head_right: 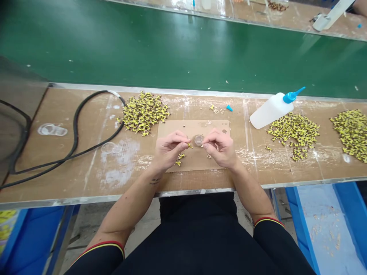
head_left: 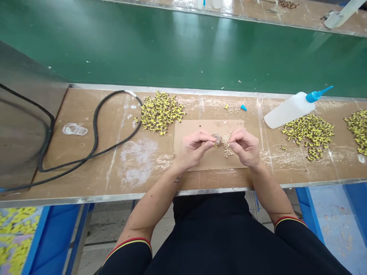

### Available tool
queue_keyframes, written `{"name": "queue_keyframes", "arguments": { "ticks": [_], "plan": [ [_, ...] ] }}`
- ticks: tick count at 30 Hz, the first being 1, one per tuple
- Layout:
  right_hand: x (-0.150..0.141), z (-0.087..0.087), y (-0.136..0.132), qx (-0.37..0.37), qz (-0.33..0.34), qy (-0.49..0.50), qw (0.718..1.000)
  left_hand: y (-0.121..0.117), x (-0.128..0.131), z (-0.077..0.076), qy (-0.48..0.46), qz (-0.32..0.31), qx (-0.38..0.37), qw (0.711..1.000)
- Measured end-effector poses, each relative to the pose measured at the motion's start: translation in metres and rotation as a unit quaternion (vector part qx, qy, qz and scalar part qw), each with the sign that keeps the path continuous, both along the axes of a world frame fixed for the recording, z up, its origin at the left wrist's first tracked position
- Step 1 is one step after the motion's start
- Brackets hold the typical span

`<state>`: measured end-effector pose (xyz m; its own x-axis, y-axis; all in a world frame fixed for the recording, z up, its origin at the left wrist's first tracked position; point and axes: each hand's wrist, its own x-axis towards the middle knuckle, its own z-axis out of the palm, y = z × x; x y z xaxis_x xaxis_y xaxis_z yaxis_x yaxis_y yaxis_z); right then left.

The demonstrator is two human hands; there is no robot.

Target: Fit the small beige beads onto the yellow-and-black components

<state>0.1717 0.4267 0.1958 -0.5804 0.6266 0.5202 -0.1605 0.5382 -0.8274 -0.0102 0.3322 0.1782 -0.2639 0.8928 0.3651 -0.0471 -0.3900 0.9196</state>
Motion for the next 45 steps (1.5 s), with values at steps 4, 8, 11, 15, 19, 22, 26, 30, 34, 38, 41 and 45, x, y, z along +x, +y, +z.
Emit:
{"name": "queue_keyframes", "arguments": {
  "ticks": [4, 8, 11, 15, 19, 22, 26, 30, 34, 38, 41, 45],
  "plan": [
    [-0.002, -0.002, -0.003, -0.017, 0.007, -0.007, 1.0, -0.001, 0.005, -0.001, -0.011, 0.009, -0.01, 1.0],
    [-0.004, -0.004, -0.006, -0.027, -0.014, -0.028, 0.999, -0.004, 0.012, 0.0, 0.056, 0.053, -0.024, 0.997],
    [-0.006, -0.005, -0.007, -0.013, -0.03, -0.042, 0.999, -0.007, 0.017, 0.001, 0.116, 0.102, -0.024, 0.988],
    [-0.008, -0.005, -0.01, 0.012, -0.031, -0.055, 0.998, -0.008, 0.022, 0.001, 0.133, 0.12, -0.01, 0.984],
    [-0.011, -0.006, -0.011, 0.032, -0.044, -0.057, 0.997, -0.008, 0.024, 0.0, 0.129, 0.113, 0.003, 0.985],
    [-0.011, -0.005, -0.011, 0.045, -0.039, -0.045, 0.997, -0.008, 0.024, 0.0, 0.126, 0.108, 0.011, 0.986],
    [-0.012, -0.004, -0.011, 0.051, -0.036, -0.049, 0.997, -0.008, 0.024, 0.001, 0.128, 0.107, 0.014, 0.986],
    [-0.012, -0.003, -0.01, 0.056, -0.04, -0.053, 0.996, -0.008, 0.023, 0.003, 0.148, 0.114, 0.018, 0.982],
    [-0.012, -0.003, -0.01, 0.069, -0.04, -0.059, 0.995, -0.009, 0.023, 0.002, 0.195, 0.134, 0.048, 0.97],
    [-0.012, -0.005, -0.011, 0.06, -0.032, -0.072, 0.995, -0.01, 0.024, 0.001, 0.254, 0.168, 0.07, 0.95],
    [-0.014, -0.008, -0.013, 0.054, -0.027, -0.066, 0.996, -0.011, 0.025, 0.001, 0.276, 0.186, 0.084, 0.939],
    [-0.017, -0.012, -0.017, 0.046, -0.026, -0.043, 0.998, -0.011, 0.026, 0.002, 0.256, 0.188, 0.089, 0.944]
  ]
}}
